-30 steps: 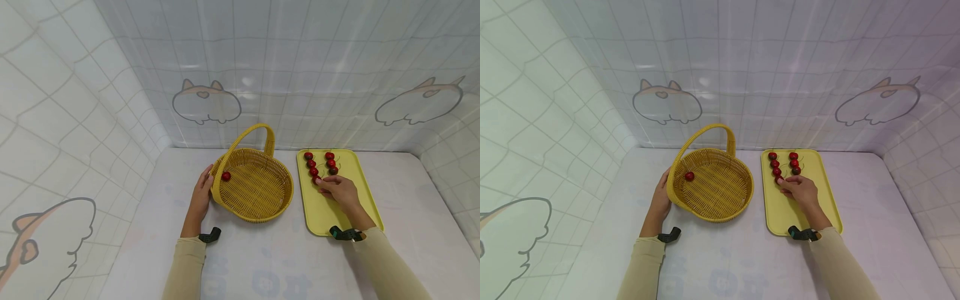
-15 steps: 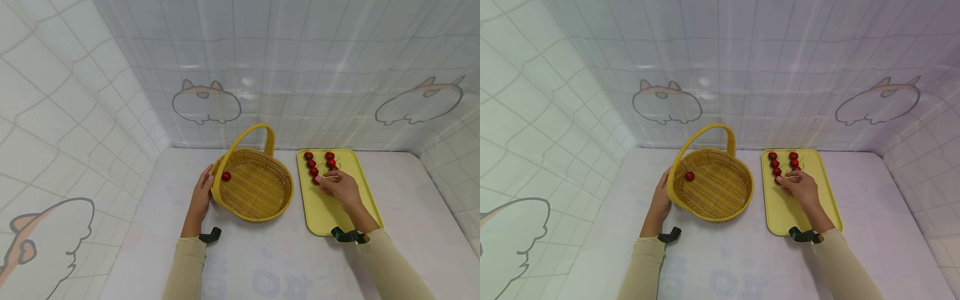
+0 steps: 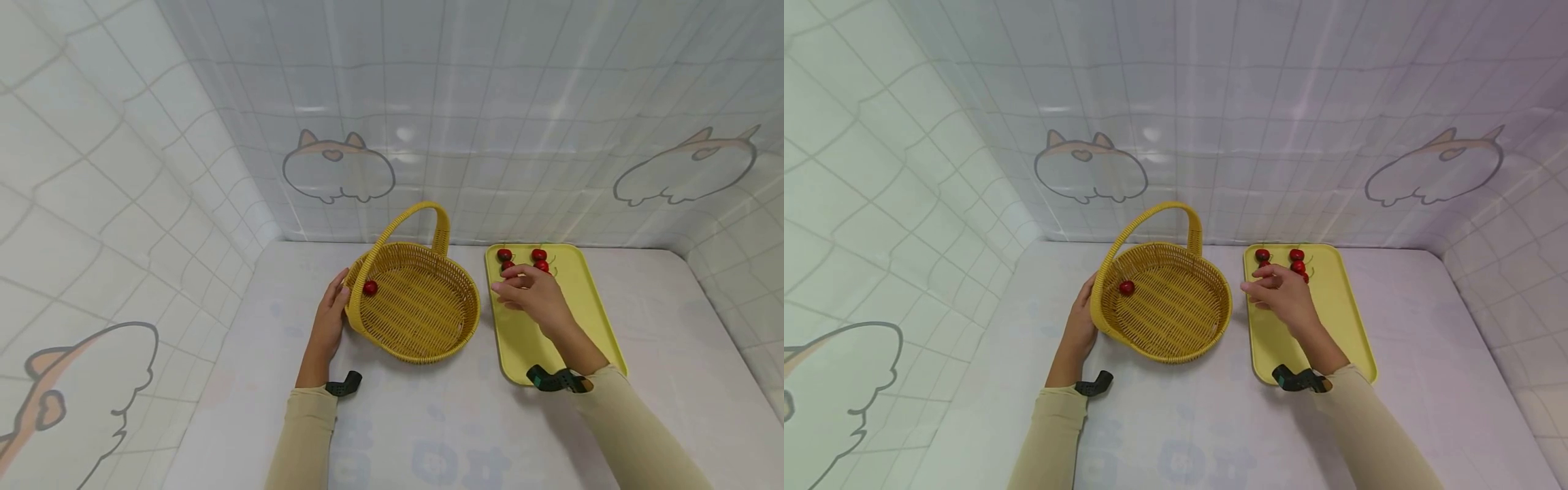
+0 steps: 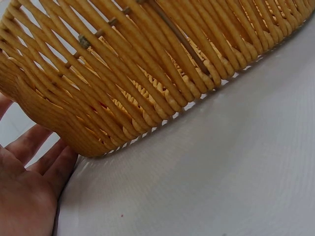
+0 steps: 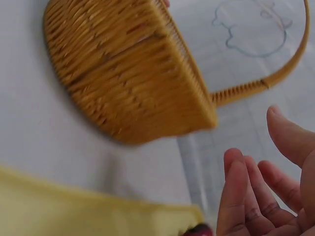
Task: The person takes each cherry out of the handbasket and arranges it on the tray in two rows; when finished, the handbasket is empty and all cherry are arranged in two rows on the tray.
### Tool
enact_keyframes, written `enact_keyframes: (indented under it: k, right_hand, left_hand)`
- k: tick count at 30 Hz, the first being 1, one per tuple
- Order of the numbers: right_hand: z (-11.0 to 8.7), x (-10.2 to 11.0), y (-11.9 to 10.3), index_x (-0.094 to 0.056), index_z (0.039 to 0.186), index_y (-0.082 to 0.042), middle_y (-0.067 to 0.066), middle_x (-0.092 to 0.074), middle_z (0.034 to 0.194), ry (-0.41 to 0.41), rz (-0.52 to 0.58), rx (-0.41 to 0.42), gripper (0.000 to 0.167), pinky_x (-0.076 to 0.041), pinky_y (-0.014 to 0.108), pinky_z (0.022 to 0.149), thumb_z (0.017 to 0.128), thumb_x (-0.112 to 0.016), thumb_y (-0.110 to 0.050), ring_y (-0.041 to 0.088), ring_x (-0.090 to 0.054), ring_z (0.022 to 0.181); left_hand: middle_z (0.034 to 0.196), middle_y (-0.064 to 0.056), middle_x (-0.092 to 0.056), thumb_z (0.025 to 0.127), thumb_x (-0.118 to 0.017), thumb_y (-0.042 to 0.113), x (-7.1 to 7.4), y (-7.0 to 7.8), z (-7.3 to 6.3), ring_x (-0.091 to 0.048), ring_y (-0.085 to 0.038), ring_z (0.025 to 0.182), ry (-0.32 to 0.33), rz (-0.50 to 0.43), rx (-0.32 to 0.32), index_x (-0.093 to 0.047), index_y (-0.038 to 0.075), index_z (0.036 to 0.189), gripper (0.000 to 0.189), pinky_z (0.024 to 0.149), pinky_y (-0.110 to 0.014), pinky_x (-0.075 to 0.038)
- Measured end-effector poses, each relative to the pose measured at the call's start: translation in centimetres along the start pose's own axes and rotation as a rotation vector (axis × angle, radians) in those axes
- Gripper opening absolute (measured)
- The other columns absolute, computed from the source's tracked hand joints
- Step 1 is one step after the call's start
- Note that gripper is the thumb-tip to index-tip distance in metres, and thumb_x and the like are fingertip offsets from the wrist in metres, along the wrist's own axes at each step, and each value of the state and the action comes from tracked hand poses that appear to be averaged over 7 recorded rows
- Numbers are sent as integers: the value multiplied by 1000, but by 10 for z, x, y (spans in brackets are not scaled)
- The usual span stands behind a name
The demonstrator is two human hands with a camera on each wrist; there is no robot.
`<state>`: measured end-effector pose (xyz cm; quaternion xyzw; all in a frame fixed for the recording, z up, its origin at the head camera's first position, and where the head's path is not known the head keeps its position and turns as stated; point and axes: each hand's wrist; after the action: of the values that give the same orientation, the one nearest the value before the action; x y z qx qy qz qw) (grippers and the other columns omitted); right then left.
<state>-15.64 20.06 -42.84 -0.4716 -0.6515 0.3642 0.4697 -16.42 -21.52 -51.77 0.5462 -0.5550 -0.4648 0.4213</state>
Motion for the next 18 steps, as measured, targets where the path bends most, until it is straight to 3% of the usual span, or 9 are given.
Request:
enact_keyframes:
  k: [7, 14, 18]
  right_hand:
    - [6, -20, -25, -64, 126, -5, 17, -72, 113, -123, -76, 76, 52, -60, 47, 85, 89, -81, -37, 26, -74, 93]
    - [16, -46, -49, -67, 127, -13, 13, -73, 116, -245, -172, 101, 52, -58, 50, 86, 86, -82, -43, 29, -72, 98]
    - [25, -60, -59, -68, 128, -17, 11, -73, 117, -293, -238, 137, 50, -59, 44, 85, 88, -80, -44, 26, -71, 101]
  left_hand:
    - [157, 1, -45, 106, -49, 50, 0, 1, 0, -50, -19, 137, 1, -7, -3, -41, 44, 153, 49, 106, -23, -43]
    - [156, 1, -46, 105, -51, 50, 1, -1, 2, -51, -19, 135, -4, -25, -5, -42, 42, 153, 49, 103, -22, -45]
    - [156, 0, -46, 104, -52, 51, 2, -3, 2, -52, -18, 134, -4, -25, -4, -42, 42, 153, 51, 102, -22, -45]
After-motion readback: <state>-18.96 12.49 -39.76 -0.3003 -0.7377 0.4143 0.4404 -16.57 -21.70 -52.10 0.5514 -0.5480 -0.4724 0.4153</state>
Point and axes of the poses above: each hand's wrist, its own z-axis towards the middle knuckle, its own x-axis out of the back of the hand, y = z × x
